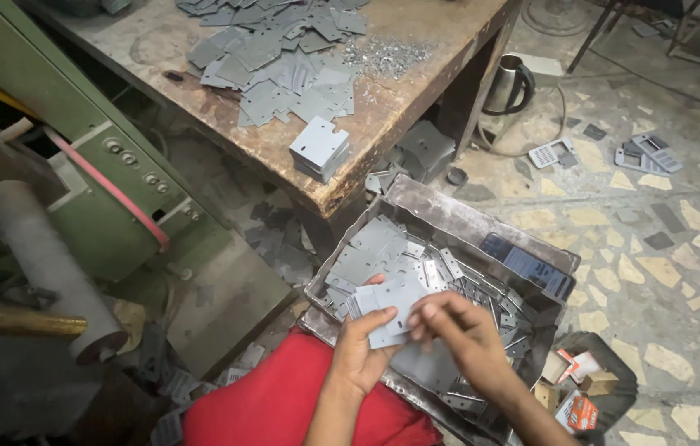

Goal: The person sorts small, grey metal plates from a tray, stacking them into neat piles on a nearby workbench. They handle the parts by hand, picking them up and arranging them. Later, they pick up a larger white plastic vent-like object from a separate bin and hold it up to the camera.

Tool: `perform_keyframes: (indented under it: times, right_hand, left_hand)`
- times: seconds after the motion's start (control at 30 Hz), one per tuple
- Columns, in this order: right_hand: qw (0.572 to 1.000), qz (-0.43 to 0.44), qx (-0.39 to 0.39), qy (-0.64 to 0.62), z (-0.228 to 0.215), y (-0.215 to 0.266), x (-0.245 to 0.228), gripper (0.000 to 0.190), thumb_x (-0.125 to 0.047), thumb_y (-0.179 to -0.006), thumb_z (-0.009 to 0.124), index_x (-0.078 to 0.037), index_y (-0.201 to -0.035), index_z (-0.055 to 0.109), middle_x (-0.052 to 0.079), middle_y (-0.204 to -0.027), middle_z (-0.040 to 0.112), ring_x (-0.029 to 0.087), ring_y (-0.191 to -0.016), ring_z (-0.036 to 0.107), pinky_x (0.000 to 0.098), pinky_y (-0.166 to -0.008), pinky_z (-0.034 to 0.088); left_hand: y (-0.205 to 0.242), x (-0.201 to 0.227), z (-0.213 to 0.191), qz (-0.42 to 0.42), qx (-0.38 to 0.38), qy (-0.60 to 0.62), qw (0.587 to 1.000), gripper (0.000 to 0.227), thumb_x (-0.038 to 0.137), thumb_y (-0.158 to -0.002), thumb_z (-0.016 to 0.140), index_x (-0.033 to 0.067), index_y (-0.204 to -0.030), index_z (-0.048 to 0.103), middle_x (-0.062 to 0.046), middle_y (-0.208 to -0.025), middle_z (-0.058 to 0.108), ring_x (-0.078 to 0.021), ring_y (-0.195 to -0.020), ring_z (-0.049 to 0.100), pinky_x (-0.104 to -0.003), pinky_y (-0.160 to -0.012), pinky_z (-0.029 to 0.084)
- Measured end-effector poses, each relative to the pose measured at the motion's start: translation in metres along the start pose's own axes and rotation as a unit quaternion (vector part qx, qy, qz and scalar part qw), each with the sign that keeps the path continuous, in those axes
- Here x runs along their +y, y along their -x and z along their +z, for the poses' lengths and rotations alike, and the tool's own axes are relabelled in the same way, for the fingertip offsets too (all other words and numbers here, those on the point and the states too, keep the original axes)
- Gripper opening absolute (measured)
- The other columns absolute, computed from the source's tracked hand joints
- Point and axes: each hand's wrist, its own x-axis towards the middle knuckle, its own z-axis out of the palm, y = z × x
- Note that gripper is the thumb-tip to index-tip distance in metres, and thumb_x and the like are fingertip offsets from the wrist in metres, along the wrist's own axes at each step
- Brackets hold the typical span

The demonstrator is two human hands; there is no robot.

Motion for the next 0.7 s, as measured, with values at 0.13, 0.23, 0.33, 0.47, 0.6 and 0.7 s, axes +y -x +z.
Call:
perform_keyframes:
  times: [0.13,0.23,0.33,0.47,0.6,0.7]
  right_hand:
    - [0.979,0.033,0.186,0.077,-0.027,-0.011,0.011,0.027,-0.022,-0.102,0.065,0.001,-0.113,0.074,0.015,-0.085,0.065,0.023,-0.073,0.057,0.0387,-0.065,0.046]
    - [0.833,-0.02,0.203,0.514,-0.045,-0.007,0.012,0.029,-0.028,-0.087,0.074,-0.008,-0.108,0.074,0.014,-0.095,0.07,0.027,-0.081,0.07,0.0394,-0.075,0.055]
    - [0.693,-0.076,0.116,0.708,-0.075,0.0,0.046,0.066,-0.056,-0.067,0.089,-0.01,-0.11,0.073,0.018,-0.099,0.068,0.038,-0.092,0.066,0.0445,-0.078,0.054]
    - [0.83,0.096,0.164,0.525,-0.056,-0.003,0.019,0.032,-0.029,-0.079,0.082,-0.006,-0.099,0.072,0.011,-0.088,0.072,0.028,-0.083,0.069,0.0408,-0.076,0.056]
    - [0.958,0.076,0.222,0.165,-0.075,-0.006,0.043,0.019,-0.015,-0.093,0.074,0.001,-0.101,0.066,0.007,-0.083,0.066,0.017,-0.072,0.06,0.034,-0.063,0.05]
    - [0.969,0.071,0.232,-0.045,-0.043,-0.006,0.004,0.014,-0.008,-0.093,0.068,-0.003,-0.104,0.062,0.005,-0.085,0.07,0.013,-0.071,0.063,0.0277,-0.062,0.051]
  left_hand:
    - [0.007,0.003,0.002,0.003,0.0,0.001,1.0,0.067,0.001,-0.077,0.066,0.024,-0.139,0.055,-0.01,-0.129,0.065,-0.0313,-0.111,0.066,-0.049,-0.083,0.056]
    - [0.009,0.002,-0.004,0.01,-0.014,0.02,1.0,0.069,0.002,-0.074,0.064,0.0243,-0.138,0.056,-0.011,-0.13,0.064,-0.0323,-0.113,0.066,-0.049,-0.086,0.057]
    - [0.011,0.002,-0.006,0.015,-0.042,0.049,0.998,0.069,0.003,-0.075,0.063,0.023,-0.141,0.054,-0.014,-0.131,0.061,-0.0341,-0.118,0.063,-0.05,-0.093,0.055]
    - [0.015,0.005,0.001,0.007,-0.079,0.117,0.99,0.065,0.002,-0.072,0.059,0.0217,-0.133,0.051,-0.02,-0.131,0.06,-0.0407,-0.121,0.062,-0.061,-0.104,0.052]
    - [0.016,0.006,0.005,0.006,-0.078,0.136,0.988,0.059,0.005,-0.074,0.059,0.023,-0.13,0.051,-0.024,-0.136,0.062,-0.042,-0.121,0.062,-0.059,-0.102,0.053]
    - [0.002,-0.006,-0.022,0.011,-0.088,0.158,0.983,0.056,0.013,-0.089,0.067,0.024,-0.142,0.054,-0.019,-0.141,0.059,-0.031,-0.116,0.058,-0.052,-0.099,0.053]
